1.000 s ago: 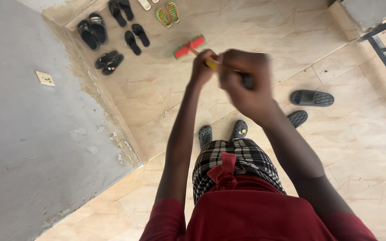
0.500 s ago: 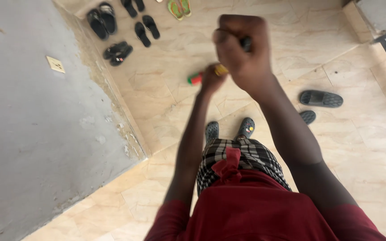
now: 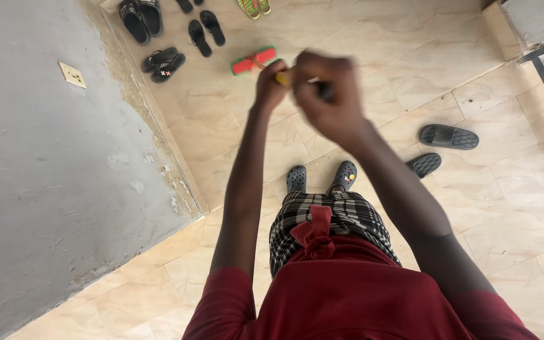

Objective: Sweeping the floor of a balcony using a broom.

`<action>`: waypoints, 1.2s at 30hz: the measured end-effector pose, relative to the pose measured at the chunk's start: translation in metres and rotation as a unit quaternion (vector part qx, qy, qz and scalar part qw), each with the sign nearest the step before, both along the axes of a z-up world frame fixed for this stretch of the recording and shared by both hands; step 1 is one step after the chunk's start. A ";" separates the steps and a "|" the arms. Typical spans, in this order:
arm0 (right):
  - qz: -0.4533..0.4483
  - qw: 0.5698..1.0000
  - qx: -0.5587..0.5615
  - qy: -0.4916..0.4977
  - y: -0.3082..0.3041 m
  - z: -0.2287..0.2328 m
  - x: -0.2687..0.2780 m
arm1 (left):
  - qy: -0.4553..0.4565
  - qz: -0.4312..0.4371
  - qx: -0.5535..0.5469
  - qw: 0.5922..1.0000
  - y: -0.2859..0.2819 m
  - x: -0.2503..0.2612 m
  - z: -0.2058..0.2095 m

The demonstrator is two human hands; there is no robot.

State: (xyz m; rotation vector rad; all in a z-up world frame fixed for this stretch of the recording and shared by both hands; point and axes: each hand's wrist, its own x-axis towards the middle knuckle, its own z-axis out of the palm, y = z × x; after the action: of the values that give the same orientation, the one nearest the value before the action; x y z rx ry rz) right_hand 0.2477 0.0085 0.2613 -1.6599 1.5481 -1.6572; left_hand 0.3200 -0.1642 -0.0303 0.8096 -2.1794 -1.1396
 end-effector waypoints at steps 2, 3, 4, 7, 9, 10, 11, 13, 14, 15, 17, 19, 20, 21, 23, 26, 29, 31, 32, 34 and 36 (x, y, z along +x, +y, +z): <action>0.000 0.998 0.056 -0.018 -0.011 -0.023 0.015 | 0.027 -0.018 0.039 0.999 -0.012 0.017 -0.047; 0.000 0.993 0.110 -0.035 -0.016 -0.035 0.023 | 0.054 -0.035 0.077 0.995 -0.018 0.027 -0.070; 0.002 0.993 0.111 -0.034 -0.015 -0.033 0.024 | 0.056 -0.034 0.077 0.995 -0.016 0.028 -0.078; -0.003 0.992 0.123 -0.026 -0.014 -0.009 0.027 | 0.042 -0.001 0.211 0.977 -0.006 0.032 -0.063; 0.017 0.996 0.078 -0.038 -0.006 0.031 0.029 | 0.036 -0.017 0.084 0.996 0.023 0.036 -0.008; 0.020 0.996 0.080 -0.040 -0.003 0.031 0.027 | 0.034 -0.014 0.085 0.996 0.042 0.033 -0.016; 0.023 0.990 0.033 -0.132 0.000 0.031 0.025 | 0.001 0.010 0.049 0.999 0.062 0.030 -0.023; 0.025 0.976 -0.027 -0.217 -0.002 0.038 0.020 | -0.025 0.029 0.001 0.999 0.082 0.023 -0.003; 0.037 0.969 -0.054 -0.237 0.000 0.045 0.018 | -0.021 0.029 0.048 0.998 0.097 0.024 0.022; 0.050 0.962 -0.082 -0.257 0.002 0.051 0.016 | -0.016 0.028 0.094 0.995 0.112 0.025 0.047; 0.046 0.958 -0.104 -0.264 0.002 0.059 0.013 | -0.010 0.025 0.125 0.992 0.110 0.026 0.067; 0.044 0.952 -0.134 -0.273 0.002 0.058 0.014 | -0.004 0.022 0.147 0.989 0.100 0.034 0.079; 0.052 0.945 -0.166 -0.276 0.002 0.054 0.014 | 0.005 0.018 0.102 0.995 0.091 0.036 0.082; 0.061 0.938 -0.198 -0.279 0.002 0.051 0.014 | 0.014 0.014 0.057 0.998 0.082 0.037 0.087; 0.082 0.933 -0.211 -0.278 -0.007 0.017 0.021 | 0.031 0.054 0.032 0.998 0.060 0.042 0.078; 0.095 0.944 -0.121 -0.291 -0.019 -0.010 0.044 | 0.076 0.086 -0.032 0.993 0.012 0.069 0.001; 0.109 0.965 -0.016 -0.237 -0.029 -0.038 0.072 | 0.084 0.094 -0.065 0.990 -0.009 0.117 -0.066; 0.126 0.977 -0.011 -0.173 -0.038 -0.042 0.082 | 0.066 0.105 -0.053 0.991 -0.023 0.129 -0.089; 0.125 0.983 0.045 -0.124 -0.037 -0.036 0.087 | 0.025 0.129 -0.006 0.991 -0.022 0.132 -0.100; 0.127 0.984 0.102 -0.074 -0.037 -0.018 0.094 | -0.018 0.154 0.042 0.987 -0.016 0.135 -0.108; 0.157 0.976 0.118 -0.090 -0.036 0.008 0.098 | -0.059 0.139 -0.017 0.988 -0.004 0.136 -0.102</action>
State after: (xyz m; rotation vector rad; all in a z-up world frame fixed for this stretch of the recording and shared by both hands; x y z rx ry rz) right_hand 0.3454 -0.0280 0.2688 -1.4936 1.2639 -1.3619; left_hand 0.4560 -0.1679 -0.1319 1.1514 -2.0909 -0.9337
